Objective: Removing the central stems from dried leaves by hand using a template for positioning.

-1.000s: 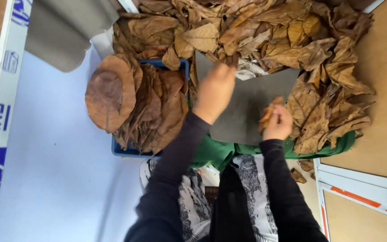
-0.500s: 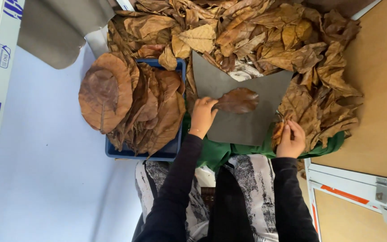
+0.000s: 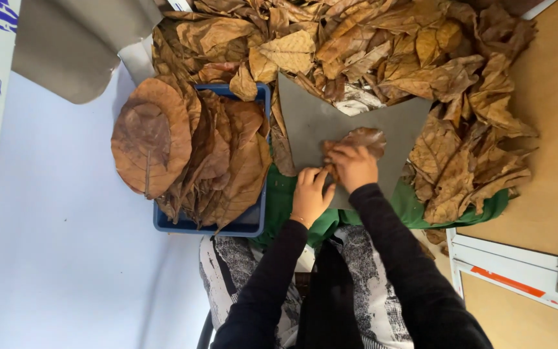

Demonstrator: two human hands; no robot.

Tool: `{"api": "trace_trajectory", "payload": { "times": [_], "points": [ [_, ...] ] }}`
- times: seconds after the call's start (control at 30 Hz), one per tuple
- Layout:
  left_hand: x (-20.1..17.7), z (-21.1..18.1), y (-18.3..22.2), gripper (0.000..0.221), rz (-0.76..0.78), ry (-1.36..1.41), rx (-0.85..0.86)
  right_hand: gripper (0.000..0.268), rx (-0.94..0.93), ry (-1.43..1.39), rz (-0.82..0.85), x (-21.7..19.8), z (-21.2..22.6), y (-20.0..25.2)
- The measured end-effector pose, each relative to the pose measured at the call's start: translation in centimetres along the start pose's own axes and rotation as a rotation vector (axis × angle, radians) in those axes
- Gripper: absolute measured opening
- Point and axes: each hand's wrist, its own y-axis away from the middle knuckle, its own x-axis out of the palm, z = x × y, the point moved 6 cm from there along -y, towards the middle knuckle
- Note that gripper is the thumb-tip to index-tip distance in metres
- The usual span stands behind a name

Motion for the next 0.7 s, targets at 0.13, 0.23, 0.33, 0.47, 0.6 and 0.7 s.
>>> {"api": "trace_trajectory", "payload": {
  "times": [0.13,0.23,0.33,0.47,0.6,0.7],
  "points": [
    [-0.6,-0.7,-0.1,0.054,-0.011,-0.006,0.031,0.028,0.14,0.255,0.026,4.7,-8.6,0.6],
    [-1.1,-1.1,-0.6,0.054,-0.028,-0.033,0.057,0.022,0.25,0.233,-0.077,6.4,-13.7,1.0],
    [-1.5,-1.6,-0.7,0.05,-0.076,-0.028,0.095,0.019,0.285,0.296,-0.105,6.7,-14.3,1.2],
    [-0.6,-1.2,-0.1,0.052,-0.084,-0.067,0.071,0.02,0.354,0.115,0.017,7.1,-15.5,0.5],
    [-0.3,-0.9,0.1,0.052,-0.087,-0.088,0.058,0.02,0.254,0.004,-0.019,0.2,-8.3,-0.9],
    [0.3,-0.4,0.5,0.052,-0.082,-0.061,0.049,0.017,0.053,0.063,0.01,1.1,-1.6,1.2]
  ]
}}
